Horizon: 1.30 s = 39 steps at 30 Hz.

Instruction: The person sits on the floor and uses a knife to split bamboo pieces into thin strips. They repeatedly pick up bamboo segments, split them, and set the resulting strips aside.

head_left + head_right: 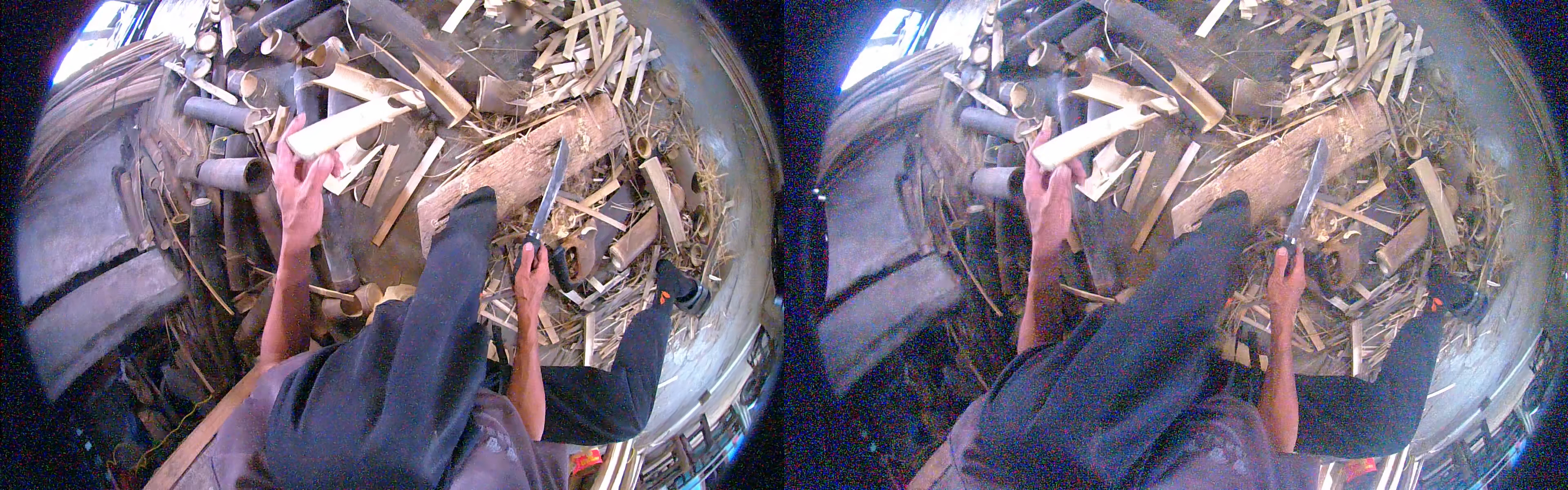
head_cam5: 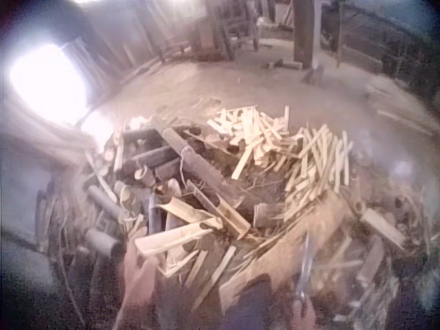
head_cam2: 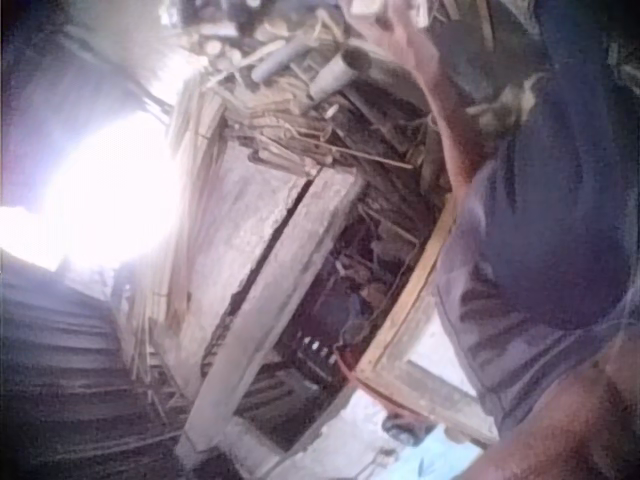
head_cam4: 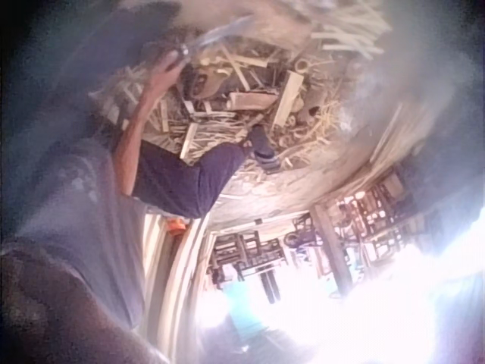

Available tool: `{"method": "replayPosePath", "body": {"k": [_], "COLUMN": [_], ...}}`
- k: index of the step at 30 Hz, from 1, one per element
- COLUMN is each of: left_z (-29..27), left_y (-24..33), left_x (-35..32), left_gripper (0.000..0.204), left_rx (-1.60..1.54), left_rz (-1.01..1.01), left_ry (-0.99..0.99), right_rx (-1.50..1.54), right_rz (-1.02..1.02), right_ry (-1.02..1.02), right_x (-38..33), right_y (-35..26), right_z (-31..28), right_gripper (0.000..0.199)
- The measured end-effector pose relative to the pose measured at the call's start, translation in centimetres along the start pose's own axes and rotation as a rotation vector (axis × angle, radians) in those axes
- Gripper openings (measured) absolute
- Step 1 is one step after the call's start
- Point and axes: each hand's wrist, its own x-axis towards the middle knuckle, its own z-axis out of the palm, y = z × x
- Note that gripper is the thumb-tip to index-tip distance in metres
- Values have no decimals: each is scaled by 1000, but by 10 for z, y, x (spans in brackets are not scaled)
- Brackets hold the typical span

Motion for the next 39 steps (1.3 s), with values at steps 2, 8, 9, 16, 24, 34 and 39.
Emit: {"method": "replayPosePath", "body": {"k": [2, 8, 9, 16, 24, 34, 39], "left_z": [-3, 1, -9, 15, -12, 33, 51], "left_y": [-2, -59, -88, -167, -206, -124, -99], "left_x": [10, -30, -45, -117, -122, -98, -75], "left_gripper": [60, 40, 37, 43, 15, 26, 26], "left_rx": [41, -151, -57, 950, 936, 198, 381], "left_rz": [-6, -451, -512, -274, -230, -561, -433], "left_ry": [63, 432, 255, -216, -294, 2, -92], "right_rx": [66, -35, -42, -57, -184, -121, -157], "right_rz": [9, -31, 29, 60, -111, -15, 47], "right_ry": [-7, -44, -69, -124, 0, -54, -113], "right_x": [-1, 0, -1, -1, -3, 0, -2], "right_y": [-9, -4, -5, -2, -15, -6, -12], "right_z": [2, -1, -4, -11, 1, 1, -6], "right_gripper": [32, 36, 38, 38, 38, 38, 41]}}
